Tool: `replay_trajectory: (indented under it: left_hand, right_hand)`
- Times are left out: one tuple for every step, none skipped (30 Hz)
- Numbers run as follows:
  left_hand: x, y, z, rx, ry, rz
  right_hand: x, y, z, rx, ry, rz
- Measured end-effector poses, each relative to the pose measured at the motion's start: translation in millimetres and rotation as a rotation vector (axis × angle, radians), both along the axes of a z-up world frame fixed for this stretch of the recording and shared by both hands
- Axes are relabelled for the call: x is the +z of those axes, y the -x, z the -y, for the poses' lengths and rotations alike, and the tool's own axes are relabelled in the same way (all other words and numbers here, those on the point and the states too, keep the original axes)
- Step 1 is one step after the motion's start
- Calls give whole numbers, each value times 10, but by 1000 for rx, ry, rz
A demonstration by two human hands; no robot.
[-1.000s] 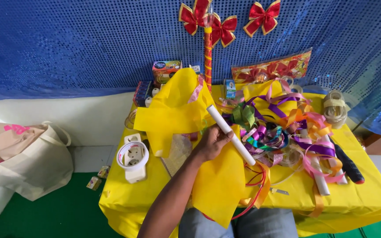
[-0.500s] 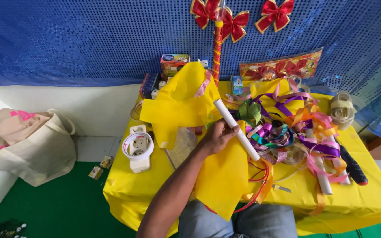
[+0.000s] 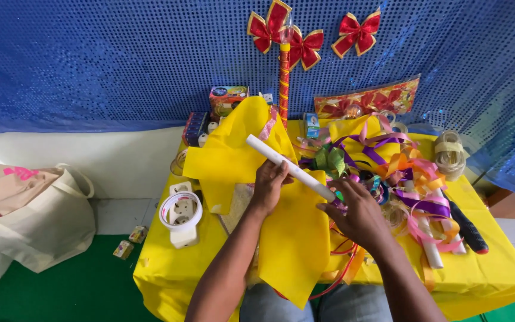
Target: Wrapping yellow paper and colorful ribbons around a tube to create a decorative element.
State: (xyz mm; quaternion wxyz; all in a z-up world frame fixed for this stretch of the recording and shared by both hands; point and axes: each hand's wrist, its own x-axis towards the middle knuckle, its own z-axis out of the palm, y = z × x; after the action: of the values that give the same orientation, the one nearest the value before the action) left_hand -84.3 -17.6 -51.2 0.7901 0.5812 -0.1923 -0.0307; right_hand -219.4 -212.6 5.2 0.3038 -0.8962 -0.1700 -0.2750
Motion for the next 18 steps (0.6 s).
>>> replay_trajectory:
  left_hand:
    - [-59, -25, 30, -2, -1, 0]
    - [-118, -54, 72, -37, 4, 62]
    - [-175, -83, 114, -72, 9, 123]
    - [-111, -53, 141, -75, 8, 126]
    - [-46, -23, 167, -92, -17, 176]
    - [13, 12, 190, -108, -42, 226]
    - [60, 5, 172, -109, -44, 227]
    - [107, -2, 151, -108, -187, 309]
    - [153, -10, 130, -106, -332, 390]
    - [303, 109, 121, -106, -333, 387]
    - [452, 228, 115, -39, -541, 431]
    - [600, 346, 128, 25, -748, 475]
    - [681, 440, 163, 19, -749, 474]
    - [779, 522, 193, -2, -928, 453]
    - [878, 608, 221, -22, -1107, 430]
    - [846, 652, 302, -22, -1105, 434]
    - [813, 697, 384, 25, -1250, 492]
    - [778, 747, 461, 73, -1397, 549]
  right_hand:
    - [-3, -11, -52, -2, -1, 0]
    - [-6, -22, -94, 18, -8, -54]
    - [-8, -35, -136, 39, -16, -108]
    - [-115, -96, -123, 37, -17, -105]
    - [-221, -159, -110, 2, -37, -110]
    - [-333, -220, -99, -33, -58, -117]
    - [-387, -226, -42, -33, -60, -115]
    - [-440, -234, 15, -67, -121, -102]
    - [-494, -244, 71, -101, -181, -89]
    - [-393, -184, 62, -100, -183, -91]
    - [-293, -124, 56, -157, -238, -111]
    - [-197, -55, 64, -218, -293, -129]
    - [-276, -62, 131, -224, -295, -131]
    - [-339, -86, 197, -269, -345, -164]
    - [-400, -108, 261, -314, -396, -197]
    - [-389, -78, 260, -316, -395, -193]
    - [-378, -47, 260, -298, -438, -213]
    - [-373, -9, 253, -282, -482, -235]
